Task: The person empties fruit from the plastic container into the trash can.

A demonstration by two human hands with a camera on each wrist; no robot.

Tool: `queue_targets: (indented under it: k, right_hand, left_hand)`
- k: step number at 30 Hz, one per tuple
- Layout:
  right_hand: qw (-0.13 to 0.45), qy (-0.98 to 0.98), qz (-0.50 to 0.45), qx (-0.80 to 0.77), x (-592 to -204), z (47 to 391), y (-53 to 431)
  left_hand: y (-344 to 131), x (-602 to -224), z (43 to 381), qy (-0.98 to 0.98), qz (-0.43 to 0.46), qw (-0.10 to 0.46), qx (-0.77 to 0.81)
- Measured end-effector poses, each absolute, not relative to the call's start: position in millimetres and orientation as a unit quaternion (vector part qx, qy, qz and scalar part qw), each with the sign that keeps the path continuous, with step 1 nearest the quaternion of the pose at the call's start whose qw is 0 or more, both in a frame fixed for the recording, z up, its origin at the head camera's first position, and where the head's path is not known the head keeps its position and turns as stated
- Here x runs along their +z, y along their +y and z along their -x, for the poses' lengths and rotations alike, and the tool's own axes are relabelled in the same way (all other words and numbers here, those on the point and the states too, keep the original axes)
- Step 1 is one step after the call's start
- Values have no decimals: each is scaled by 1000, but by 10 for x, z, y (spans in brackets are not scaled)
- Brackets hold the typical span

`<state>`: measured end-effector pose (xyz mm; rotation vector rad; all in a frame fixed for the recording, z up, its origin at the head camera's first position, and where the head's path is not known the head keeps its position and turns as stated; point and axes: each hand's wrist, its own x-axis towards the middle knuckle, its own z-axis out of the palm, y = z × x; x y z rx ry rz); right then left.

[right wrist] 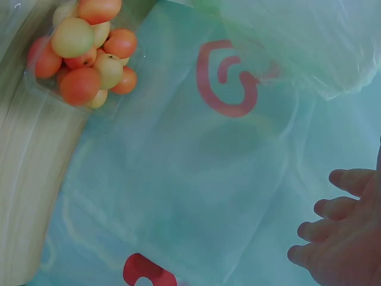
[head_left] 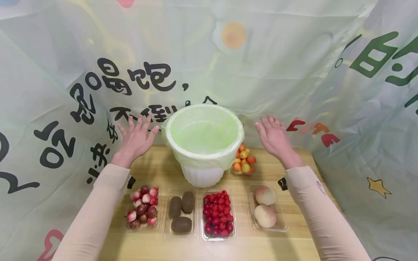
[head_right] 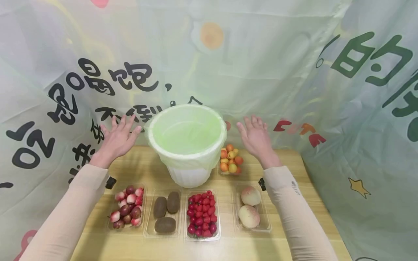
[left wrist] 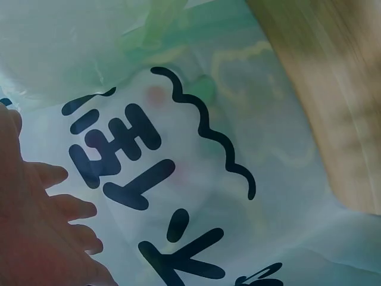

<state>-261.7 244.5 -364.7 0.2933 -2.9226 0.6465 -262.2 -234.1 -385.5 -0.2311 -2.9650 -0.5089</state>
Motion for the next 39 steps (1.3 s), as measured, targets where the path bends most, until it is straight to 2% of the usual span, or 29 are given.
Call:
queue_targets:
  k: [15,24,30,36,39]
  right_hand:
    - [63,-958,-122,251,-3567,2670,2181]
    - [33,-942,-143,302,-3539,2717,1865]
    - [24,-942,-153,296,-3597,2738,1725]
    - [1,-944,-152,291,-3665,2735,1670]
    - [0,-943,-148,297,-3669,2720,1662]
  left_hand:
    - [-2484,-3973,2430,-979,65,59,-186]
    - [-2748,-4465,2092,-963,45,7,-267]
    - [-2895,-4844,1852,-957,5,45,-287]
    - [-3029,-5133,1602,-943,-54,154,-290]
    - [-3105,-5243,1487,-945,-65,152,-281]
